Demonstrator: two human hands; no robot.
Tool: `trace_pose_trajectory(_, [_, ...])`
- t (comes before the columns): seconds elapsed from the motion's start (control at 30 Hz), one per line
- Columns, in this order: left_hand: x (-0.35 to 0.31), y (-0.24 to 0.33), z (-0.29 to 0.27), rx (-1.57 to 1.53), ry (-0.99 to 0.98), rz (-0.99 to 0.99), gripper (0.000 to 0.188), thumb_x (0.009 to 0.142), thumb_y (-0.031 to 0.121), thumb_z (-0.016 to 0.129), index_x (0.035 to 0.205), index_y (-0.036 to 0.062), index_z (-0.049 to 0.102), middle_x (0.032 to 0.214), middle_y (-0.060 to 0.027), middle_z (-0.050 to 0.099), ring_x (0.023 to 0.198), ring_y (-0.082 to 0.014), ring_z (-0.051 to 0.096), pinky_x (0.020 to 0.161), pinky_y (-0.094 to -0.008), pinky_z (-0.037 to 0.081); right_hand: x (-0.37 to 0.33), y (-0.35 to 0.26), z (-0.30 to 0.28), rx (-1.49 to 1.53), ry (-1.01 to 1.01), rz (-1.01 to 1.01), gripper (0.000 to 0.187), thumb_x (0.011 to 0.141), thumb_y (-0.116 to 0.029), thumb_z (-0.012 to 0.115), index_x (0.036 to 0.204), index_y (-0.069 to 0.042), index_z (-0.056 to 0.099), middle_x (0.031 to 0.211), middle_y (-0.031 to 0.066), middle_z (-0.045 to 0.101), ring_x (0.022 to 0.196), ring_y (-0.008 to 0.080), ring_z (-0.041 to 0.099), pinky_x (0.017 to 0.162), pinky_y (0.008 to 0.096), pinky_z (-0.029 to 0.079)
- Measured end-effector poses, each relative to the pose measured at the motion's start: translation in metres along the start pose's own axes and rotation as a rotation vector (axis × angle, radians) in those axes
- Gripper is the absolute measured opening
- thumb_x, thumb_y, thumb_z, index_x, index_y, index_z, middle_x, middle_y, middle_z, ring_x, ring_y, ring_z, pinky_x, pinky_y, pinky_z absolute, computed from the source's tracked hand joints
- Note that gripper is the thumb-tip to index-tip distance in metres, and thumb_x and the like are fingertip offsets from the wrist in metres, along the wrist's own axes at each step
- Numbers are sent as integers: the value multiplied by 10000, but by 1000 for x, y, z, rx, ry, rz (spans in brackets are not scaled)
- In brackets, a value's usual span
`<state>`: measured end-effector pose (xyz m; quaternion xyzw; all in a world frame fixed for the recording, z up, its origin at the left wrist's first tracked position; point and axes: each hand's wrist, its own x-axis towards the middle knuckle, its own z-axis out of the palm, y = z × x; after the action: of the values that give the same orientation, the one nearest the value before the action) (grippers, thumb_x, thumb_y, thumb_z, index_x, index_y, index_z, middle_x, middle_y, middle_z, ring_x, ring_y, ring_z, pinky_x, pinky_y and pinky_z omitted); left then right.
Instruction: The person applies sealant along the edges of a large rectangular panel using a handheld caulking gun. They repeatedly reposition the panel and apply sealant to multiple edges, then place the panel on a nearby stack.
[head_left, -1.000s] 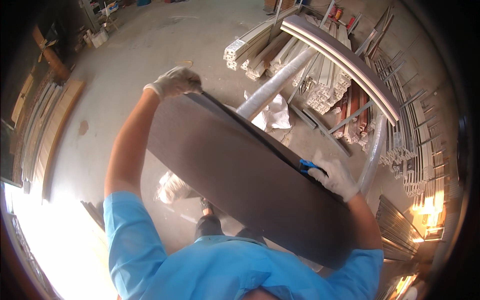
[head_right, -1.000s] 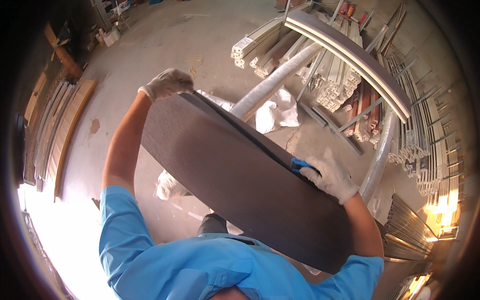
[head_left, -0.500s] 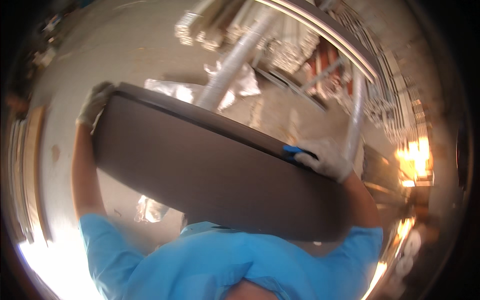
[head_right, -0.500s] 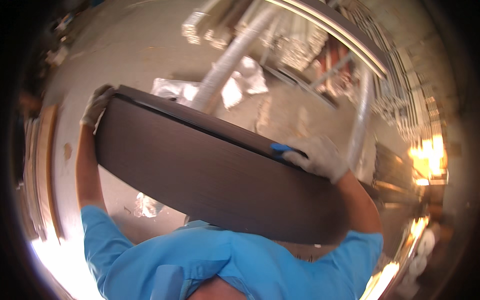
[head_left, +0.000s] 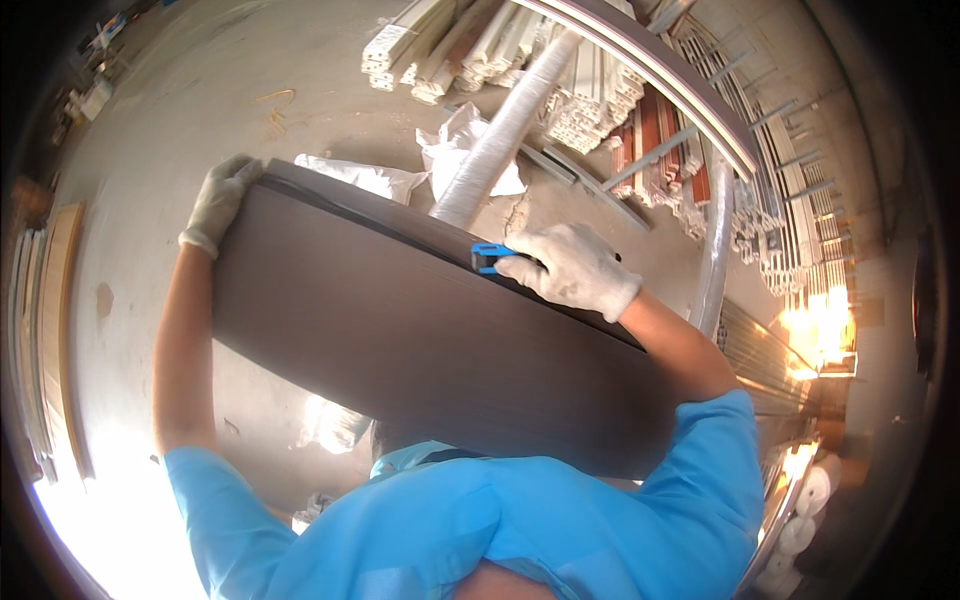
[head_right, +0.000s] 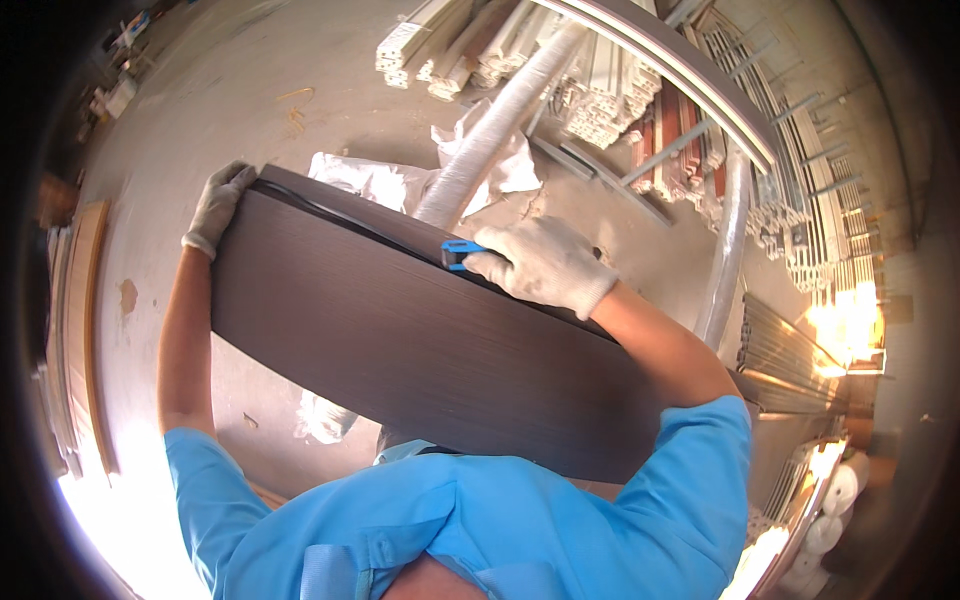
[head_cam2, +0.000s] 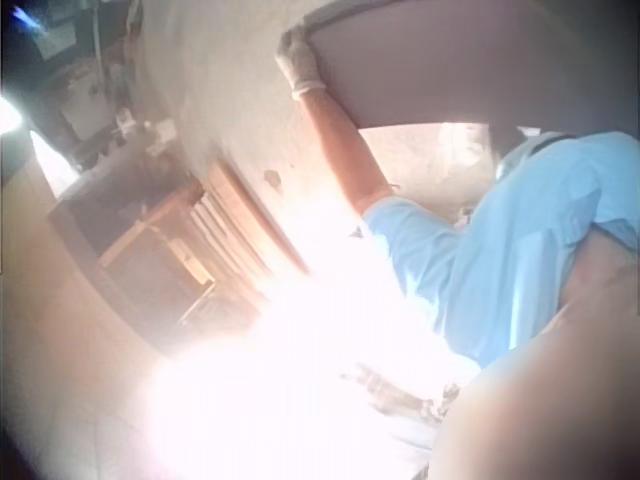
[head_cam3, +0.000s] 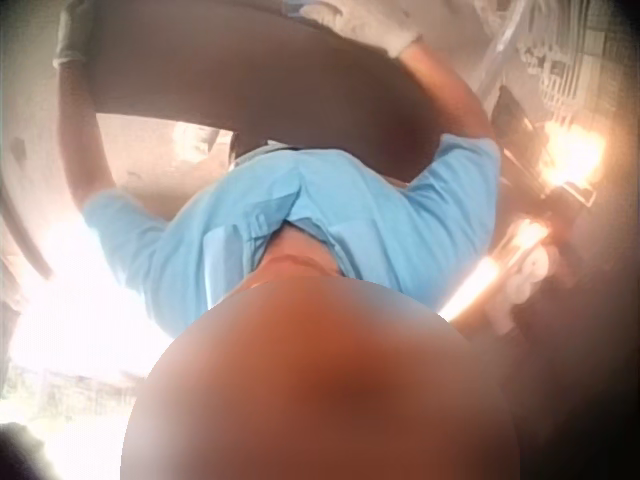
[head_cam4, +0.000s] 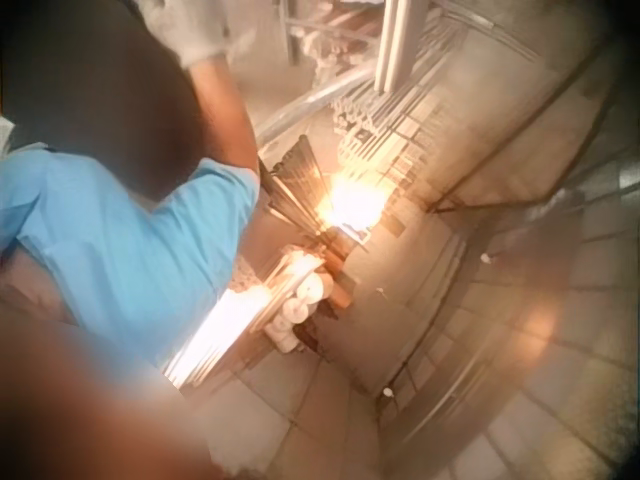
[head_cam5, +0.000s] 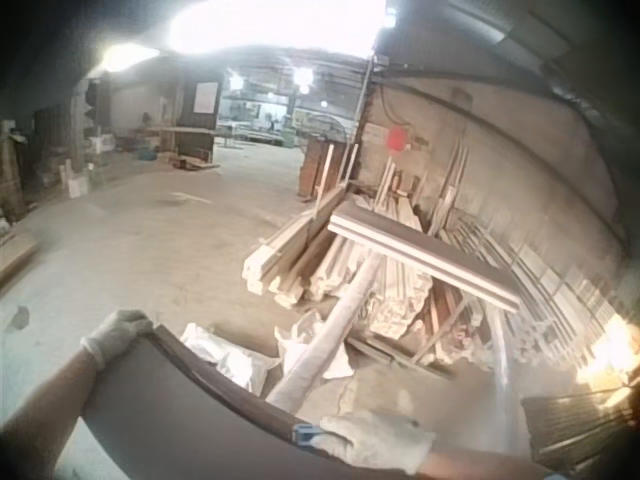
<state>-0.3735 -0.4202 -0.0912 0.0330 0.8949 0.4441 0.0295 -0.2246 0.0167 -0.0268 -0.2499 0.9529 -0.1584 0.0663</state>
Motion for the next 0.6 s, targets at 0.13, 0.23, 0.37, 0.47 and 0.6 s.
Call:
trace_pose_trajectory(0.13, [-5,11,2,-64,-6,-71,332,986,312,603,1132,31,701,987,-103,719,907,-204,655,865,-327,496,80,-39,7,29,9,-69,347,966,-408,602,1034,-87,717,746,187,697,689,373,703,662,487,546])
trace_pose_trajectory(0.23, [-8,18,8,-89,-2,-100,348,985,327,610,1153,35,700,1013,-110,723,918,-209,660,872,-333,500,149,-75,16,-34,-4,-45,392,975,-437,570,1027,-81,725,791,185,716,730,384,714,686,486,565])
trace_pose_trajectory(0.37, [-10,20,5,-61,1,-100,367,997,331,607,1166,17,690,1024,-80,714,945,-187,644,885,-321,493,190,-91,17,-6,-33,-43,450,955,-507,572,1007,-83,711,891,197,726,865,402,707,771,510,551])
trace_pose_trajectory(0.47, [-11,14,-12,-117,-168,-109,333,1004,305,606,1169,29,691,1007,-52,700,954,-168,628,888,-303,487,175,-82,14,-10,-43,-30,455,952,-514,583,997,-79,708,873,197,723,853,402,705,752,501,546])
trace_pose_trajectory(0.6, [-10,10,-25,-164,-298,-58,268,1000,256,617,1153,52,701,962,-23,673,947,-157,612,869,-291,492,145,-74,10,-3,-34,36,412,965,-478,594,989,-82,704,816,201,707,802,404,700,712,497,536])
